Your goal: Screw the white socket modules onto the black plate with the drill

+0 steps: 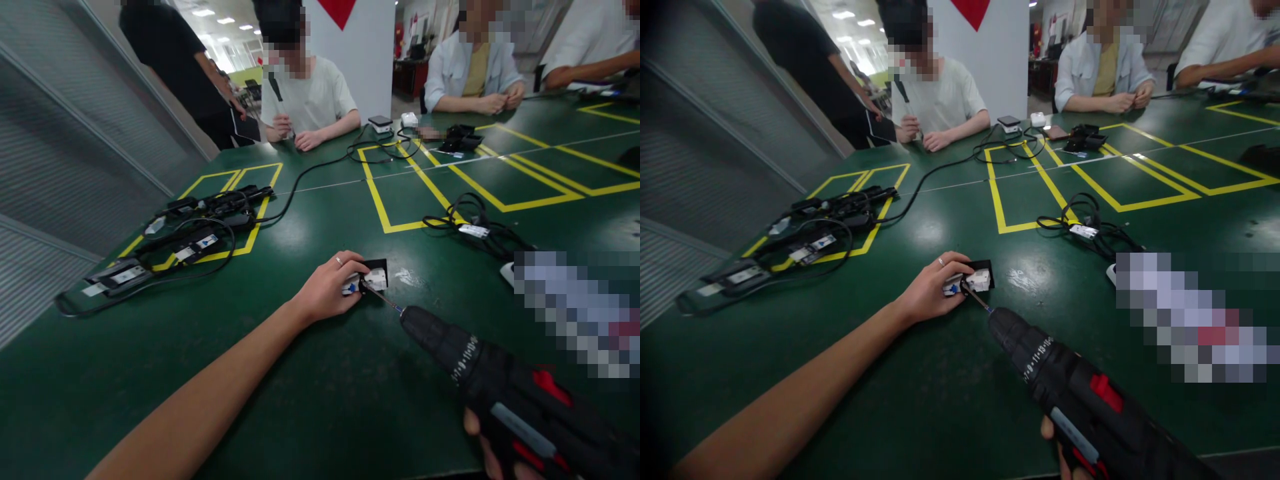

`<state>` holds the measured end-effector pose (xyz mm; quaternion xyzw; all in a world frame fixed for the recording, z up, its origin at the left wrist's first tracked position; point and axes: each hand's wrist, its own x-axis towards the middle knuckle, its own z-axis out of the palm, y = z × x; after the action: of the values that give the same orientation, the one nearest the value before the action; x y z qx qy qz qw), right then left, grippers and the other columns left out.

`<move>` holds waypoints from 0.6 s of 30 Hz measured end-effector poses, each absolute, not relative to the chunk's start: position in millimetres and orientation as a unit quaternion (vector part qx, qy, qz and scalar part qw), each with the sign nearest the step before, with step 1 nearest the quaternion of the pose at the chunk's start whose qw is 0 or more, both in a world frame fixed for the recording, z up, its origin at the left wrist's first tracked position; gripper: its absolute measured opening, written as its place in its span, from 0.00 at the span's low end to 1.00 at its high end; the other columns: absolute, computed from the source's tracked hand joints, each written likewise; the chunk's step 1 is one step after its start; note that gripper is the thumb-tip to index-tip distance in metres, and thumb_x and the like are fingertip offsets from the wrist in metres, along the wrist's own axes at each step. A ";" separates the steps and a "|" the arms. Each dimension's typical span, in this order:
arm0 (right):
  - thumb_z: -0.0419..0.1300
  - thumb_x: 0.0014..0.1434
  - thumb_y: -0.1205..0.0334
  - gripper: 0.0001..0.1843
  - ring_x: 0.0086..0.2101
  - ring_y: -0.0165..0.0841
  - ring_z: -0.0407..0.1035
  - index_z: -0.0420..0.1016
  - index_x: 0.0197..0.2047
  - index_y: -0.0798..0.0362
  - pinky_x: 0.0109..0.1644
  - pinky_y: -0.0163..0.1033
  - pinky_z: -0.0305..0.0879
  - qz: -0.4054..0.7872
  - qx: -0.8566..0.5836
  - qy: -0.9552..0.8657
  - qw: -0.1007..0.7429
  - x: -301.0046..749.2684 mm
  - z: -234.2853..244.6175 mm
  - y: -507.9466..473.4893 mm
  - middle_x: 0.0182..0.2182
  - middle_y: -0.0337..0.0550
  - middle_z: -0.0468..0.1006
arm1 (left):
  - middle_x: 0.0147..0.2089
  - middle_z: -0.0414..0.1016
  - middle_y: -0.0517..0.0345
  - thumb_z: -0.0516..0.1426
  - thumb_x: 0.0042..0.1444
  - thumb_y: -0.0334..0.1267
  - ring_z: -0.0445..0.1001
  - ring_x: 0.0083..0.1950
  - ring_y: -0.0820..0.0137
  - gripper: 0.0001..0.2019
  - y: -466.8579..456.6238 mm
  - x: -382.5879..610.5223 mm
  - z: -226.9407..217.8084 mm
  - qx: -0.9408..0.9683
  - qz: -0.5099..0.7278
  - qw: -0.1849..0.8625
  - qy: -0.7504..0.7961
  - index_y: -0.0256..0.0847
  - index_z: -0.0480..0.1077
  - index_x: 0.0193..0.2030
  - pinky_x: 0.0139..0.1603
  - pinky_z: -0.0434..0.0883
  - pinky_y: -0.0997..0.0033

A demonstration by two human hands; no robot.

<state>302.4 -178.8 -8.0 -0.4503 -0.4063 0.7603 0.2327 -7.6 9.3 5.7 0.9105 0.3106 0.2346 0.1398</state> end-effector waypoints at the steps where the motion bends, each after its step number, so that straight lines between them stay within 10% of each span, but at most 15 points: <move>1: 0.47 0.63 0.47 0.23 0.42 0.30 0.76 0.81 0.41 0.46 0.45 0.29 0.70 0.787 -0.441 -0.380 0.204 303.8 -8.3 -177.9 0.34 0.36 0.83 | 0.54 0.64 0.50 0.56 0.50 0.29 0.65 0.55 0.62 0.19 9.3 -7.6 5.8 0.911 0.236 0.140 0.309 0.41 0.64 0.50 0.55 0.68 0.57; 10: 0.38 0.63 0.46 0.30 0.44 0.30 0.73 0.80 0.42 0.45 0.39 0.26 0.64 0.770 -0.487 -0.373 0.173 303.9 -19.5 -182.1 0.37 0.33 0.82 | 0.54 0.64 0.49 0.57 0.49 0.29 0.65 0.55 0.62 0.21 10.0 -8.7 5.7 0.917 0.229 0.130 0.299 0.41 0.63 0.51 0.55 0.68 0.57; 18: 0.49 0.61 0.45 0.22 0.33 0.31 0.78 0.81 0.40 0.46 0.35 0.29 0.71 0.774 -0.445 -0.419 0.167 309.7 -14.5 -172.4 0.31 0.38 0.82 | 0.54 0.64 0.50 0.57 0.49 0.30 0.65 0.56 0.62 0.20 10.1 -8.4 4.4 0.919 0.224 0.123 0.300 0.41 0.63 0.51 0.55 0.68 0.57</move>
<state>309.7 -172.4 -14.5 -0.4447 -0.4188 0.7740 0.1666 -8.4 10.1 4.4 0.9192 0.2997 0.2240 0.1226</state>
